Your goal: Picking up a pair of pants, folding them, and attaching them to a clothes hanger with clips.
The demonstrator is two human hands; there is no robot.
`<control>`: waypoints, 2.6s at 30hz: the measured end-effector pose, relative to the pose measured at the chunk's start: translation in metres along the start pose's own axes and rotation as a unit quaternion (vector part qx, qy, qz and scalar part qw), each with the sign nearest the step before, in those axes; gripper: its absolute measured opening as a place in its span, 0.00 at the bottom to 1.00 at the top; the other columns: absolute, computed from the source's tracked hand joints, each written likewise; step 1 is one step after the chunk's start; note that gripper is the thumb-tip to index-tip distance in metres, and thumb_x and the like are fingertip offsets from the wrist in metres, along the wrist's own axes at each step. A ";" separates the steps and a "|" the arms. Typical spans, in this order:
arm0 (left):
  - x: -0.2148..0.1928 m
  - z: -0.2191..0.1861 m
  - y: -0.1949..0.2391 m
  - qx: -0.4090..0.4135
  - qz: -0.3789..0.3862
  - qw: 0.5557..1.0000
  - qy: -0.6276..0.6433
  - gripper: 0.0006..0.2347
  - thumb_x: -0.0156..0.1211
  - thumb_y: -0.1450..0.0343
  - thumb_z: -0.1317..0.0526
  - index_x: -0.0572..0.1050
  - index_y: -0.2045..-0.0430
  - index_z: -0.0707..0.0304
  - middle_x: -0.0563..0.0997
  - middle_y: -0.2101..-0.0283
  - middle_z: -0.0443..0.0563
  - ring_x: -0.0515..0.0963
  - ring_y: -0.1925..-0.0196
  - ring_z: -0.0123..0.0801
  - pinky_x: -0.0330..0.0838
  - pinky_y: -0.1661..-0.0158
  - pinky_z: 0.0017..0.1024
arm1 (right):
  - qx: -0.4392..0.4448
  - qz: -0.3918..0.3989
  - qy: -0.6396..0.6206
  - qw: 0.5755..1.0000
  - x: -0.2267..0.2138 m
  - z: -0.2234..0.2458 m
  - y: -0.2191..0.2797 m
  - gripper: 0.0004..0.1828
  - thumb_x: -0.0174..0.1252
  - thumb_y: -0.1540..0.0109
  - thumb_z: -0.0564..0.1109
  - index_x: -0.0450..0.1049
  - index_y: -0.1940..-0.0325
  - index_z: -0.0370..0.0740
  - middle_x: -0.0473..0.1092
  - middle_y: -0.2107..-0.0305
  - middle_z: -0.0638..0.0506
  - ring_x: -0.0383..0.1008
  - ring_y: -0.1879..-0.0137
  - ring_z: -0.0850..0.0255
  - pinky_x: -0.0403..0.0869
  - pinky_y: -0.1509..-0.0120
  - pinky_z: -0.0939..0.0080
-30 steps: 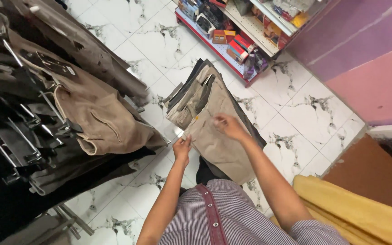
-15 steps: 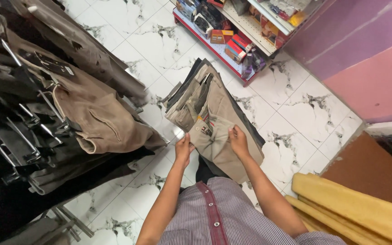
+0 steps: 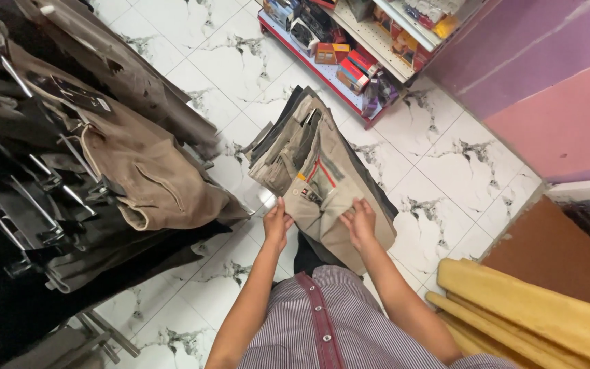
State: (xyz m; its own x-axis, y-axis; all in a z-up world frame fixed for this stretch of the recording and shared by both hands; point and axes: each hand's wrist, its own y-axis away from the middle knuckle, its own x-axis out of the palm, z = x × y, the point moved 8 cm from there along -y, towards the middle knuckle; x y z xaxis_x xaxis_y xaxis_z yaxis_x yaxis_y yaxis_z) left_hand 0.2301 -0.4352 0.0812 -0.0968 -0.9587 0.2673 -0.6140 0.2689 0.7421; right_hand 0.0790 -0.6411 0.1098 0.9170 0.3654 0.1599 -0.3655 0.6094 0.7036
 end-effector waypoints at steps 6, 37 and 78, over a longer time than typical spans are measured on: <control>0.004 -0.019 0.019 0.015 -0.009 1.000 0.005 0.25 0.61 0.25 0.45 0.74 0.41 0.66 0.76 0.39 0.69 0.77 0.38 0.53 0.72 0.38 0.44 | -0.204 0.132 0.367 0.898 0.100 -0.003 0.044 0.24 0.58 0.31 0.51 0.71 0.35 0.34 0.69 0.43 0.34 0.73 0.38 0.38 0.76 0.38 0.42; 0.029 0.029 0.108 0.339 0.248 0.692 -0.587 0.21 0.57 0.30 0.73 0.73 0.40 0.65 0.77 0.39 0.60 0.76 0.37 0.44 0.73 0.38 0.37 | -0.278 0.041 0.864 0.418 -0.071 0.097 0.017 0.19 0.56 0.36 0.44 0.79 0.52 0.76 0.80 0.59 0.70 0.79 0.43 0.68 0.57 0.22 0.44; -0.289 0.032 0.510 0.150 -0.001 0.658 -0.738 0.14 0.69 0.34 0.53 0.84 0.56 0.51 0.86 0.60 0.61 0.85 0.54 0.53 0.81 0.52 0.45 | -0.230 0.436 0.825 0.276 0.004 -0.059 0.558 0.16 0.62 0.38 0.40 0.78 0.46 0.34 0.77 0.48 0.40 0.68 0.30 0.44 0.46 0.18 0.34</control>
State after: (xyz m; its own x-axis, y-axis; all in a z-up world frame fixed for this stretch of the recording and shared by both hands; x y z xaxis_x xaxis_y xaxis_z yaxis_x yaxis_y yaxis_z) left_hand -0.0804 -0.0239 0.3627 -0.6151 -0.0640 -0.7859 -0.7212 0.4484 0.5280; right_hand -0.1304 -0.2580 0.4623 -0.7342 0.1063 -0.6705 -0.6621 -0.3303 0.6727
